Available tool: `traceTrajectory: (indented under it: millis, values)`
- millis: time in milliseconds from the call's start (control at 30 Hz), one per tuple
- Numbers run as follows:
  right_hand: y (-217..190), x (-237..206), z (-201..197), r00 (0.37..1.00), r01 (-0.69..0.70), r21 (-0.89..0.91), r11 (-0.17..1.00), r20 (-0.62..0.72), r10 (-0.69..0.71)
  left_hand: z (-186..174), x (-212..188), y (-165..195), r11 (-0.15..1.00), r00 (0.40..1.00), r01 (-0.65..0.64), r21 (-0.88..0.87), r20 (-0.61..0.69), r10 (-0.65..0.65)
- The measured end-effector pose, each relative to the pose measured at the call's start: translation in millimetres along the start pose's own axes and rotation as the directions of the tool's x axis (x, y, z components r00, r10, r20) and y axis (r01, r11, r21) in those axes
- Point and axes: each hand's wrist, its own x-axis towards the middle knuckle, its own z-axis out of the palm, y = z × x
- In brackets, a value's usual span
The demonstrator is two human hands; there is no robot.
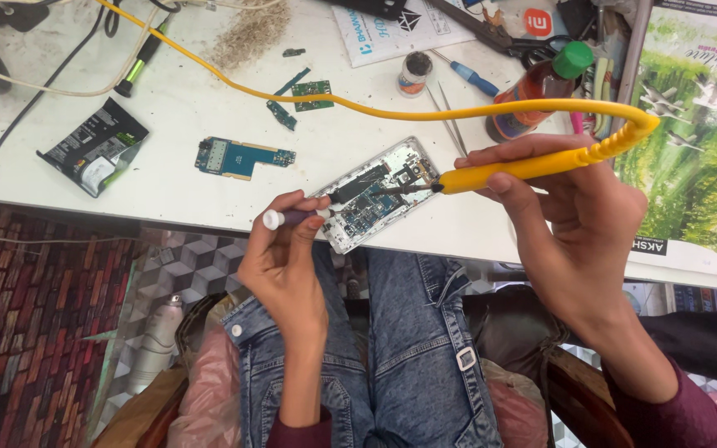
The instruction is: The person uses a soldering iron and a desoldering pump to remove solder from a circuit board. They repeatedly apply heat to specific points and use the pump to extract molten solder, working on a disassembled electronic device on a cluttered workbench.
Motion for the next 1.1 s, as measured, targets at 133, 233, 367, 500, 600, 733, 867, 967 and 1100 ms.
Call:
traceTrajectory:
  millis: [133, 233, 367, 500, 600, 733, 867, 967, 1100]
  values:
    - [-3, 2, 0, 1.000, -0.028, -0.032, 0.999, 0.001, 0.028, -2, 1, -2, 0.999, 0.999, -0.026, 0.038, 0.020, 0.025]
    - [-6, 3, 0, 1.000, -0.025, -0.114, 0.993, 0.012, 0.027, -4, 2, -5, 0.999, 0.999, -0.035, 0.014, 0.035, 0.034]
    - [-8, 5, 0, 0.999, 0.022, -0.114, 0.993, 0.042, -0.017, -6, 2, -8, 0.998, 0.996, -0.056, 0.020, 0.069, 0.054]
    - [-11, 7, -1, 0.998, 0.044, -0.196, 0.980, 0.058, -0.034, -8, 2, -10, 0.998, 0.996, -0.053, 0.038, 0.078, 0.050]
    - [-14, 7, -1, 0.996, 0.064, -0.243, 0.968, 0.079, -0.046, -7, 4, -11, 0.999, 0.997, -0.039, 0.027, 0.070, 0.037]
    - [-17, 7, -1, 0.996, 0.053, -0.234, 0.971, 0.078, -0.035, -7, 2, -13, 0.999, 0.998, -0.032, -0.006, 0.062, 0.032]
    - [-16, 7, -1, 0.998, 0.022, -0.221, 0.975, 0.069, -0.007, -8, 3, -18, 0.999, 0.999, -0.012, -0.033, 0.043, 0.014]
    - [-15, 6, -1, 0.997, 0.006, -0.257, 0.966, 0.071, 0.012, -11, 4, -22, 0.998, 0.999, 0.000, -0.071, 0.039, 0.003]
    - [-14, 6, -1, 0.998, -0.003, -0.219, 0.976, 0.067, 0.019, -15, 6, -26, 0.980, 0.999, 0.008, -0.196, 0.048, 0.001]
